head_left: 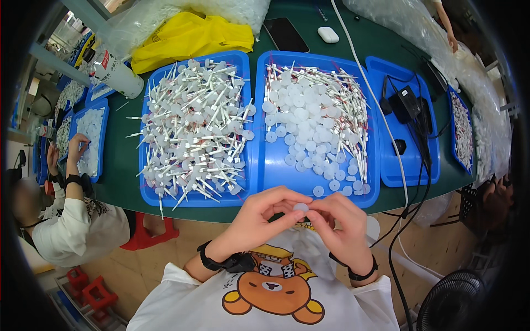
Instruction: The person repeatedly picks small white circular discs and thin white sticks from blue trays and joins them by hand, placing the assembled units back into the trays. The workspace includes multiple trays of parts and a coworker visible in the background.
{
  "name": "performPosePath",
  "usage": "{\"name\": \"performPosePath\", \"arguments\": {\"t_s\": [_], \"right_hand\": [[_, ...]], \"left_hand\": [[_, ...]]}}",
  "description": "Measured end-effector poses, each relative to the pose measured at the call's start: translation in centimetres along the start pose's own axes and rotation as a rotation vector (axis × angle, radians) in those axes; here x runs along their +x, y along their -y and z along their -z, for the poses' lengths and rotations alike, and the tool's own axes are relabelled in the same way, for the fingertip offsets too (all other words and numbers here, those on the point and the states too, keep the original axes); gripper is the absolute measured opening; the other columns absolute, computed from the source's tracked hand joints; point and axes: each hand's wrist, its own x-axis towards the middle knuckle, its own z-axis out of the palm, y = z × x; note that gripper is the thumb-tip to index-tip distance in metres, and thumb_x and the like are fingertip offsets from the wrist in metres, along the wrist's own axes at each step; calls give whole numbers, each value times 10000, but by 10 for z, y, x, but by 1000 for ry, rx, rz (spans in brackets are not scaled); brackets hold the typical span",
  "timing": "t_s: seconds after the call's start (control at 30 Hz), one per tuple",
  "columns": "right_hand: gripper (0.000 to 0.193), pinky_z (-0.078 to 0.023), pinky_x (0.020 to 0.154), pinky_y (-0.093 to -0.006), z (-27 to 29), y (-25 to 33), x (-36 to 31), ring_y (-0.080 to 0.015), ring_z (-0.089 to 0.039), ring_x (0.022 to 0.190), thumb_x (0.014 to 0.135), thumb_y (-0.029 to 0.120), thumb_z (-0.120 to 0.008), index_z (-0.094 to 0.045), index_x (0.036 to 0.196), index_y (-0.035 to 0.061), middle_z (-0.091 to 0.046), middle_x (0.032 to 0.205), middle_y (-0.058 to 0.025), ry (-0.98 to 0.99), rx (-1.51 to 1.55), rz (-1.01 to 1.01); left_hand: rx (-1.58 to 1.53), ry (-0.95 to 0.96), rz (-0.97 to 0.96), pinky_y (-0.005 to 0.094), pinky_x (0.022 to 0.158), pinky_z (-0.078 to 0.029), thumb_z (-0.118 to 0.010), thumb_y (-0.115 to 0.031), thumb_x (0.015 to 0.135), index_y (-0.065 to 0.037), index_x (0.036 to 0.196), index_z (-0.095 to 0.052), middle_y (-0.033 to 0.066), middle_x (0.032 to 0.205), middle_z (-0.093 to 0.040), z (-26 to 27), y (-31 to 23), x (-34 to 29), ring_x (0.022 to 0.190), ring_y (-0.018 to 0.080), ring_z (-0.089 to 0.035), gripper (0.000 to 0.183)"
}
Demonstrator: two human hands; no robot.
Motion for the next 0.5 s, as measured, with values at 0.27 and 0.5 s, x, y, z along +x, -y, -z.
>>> {"name": "performPosePath", "arguments": {"t_s": [0.27, 0.5], "right_hand": [[224, -494, 788, -404, 53, -17, 37, -317, -612, 940, 866, 97, -704, -653, 1065, 6, -646, 985, -140, 34, -587, 14], [327, -499, 877, -404, 41, -46, 66, -344, -588, 1050, 884, 135, -689, -623, 1170, -9, -617, 1097, -155, 190, -606, 30]], "left_hand": [[161, -187, -119, 227, 787, -517, -669, 2, 931, 0, 1153, -682, 29, 952, -592, 11, 4, -1, 864, 76, -611, 223], [48, -271, -126, 229, 771, -502, -639, -21, 961, -8, 1181, -669, 31, 964, -591, 11, 9, 2, 876, 92, -617, 222]]}}
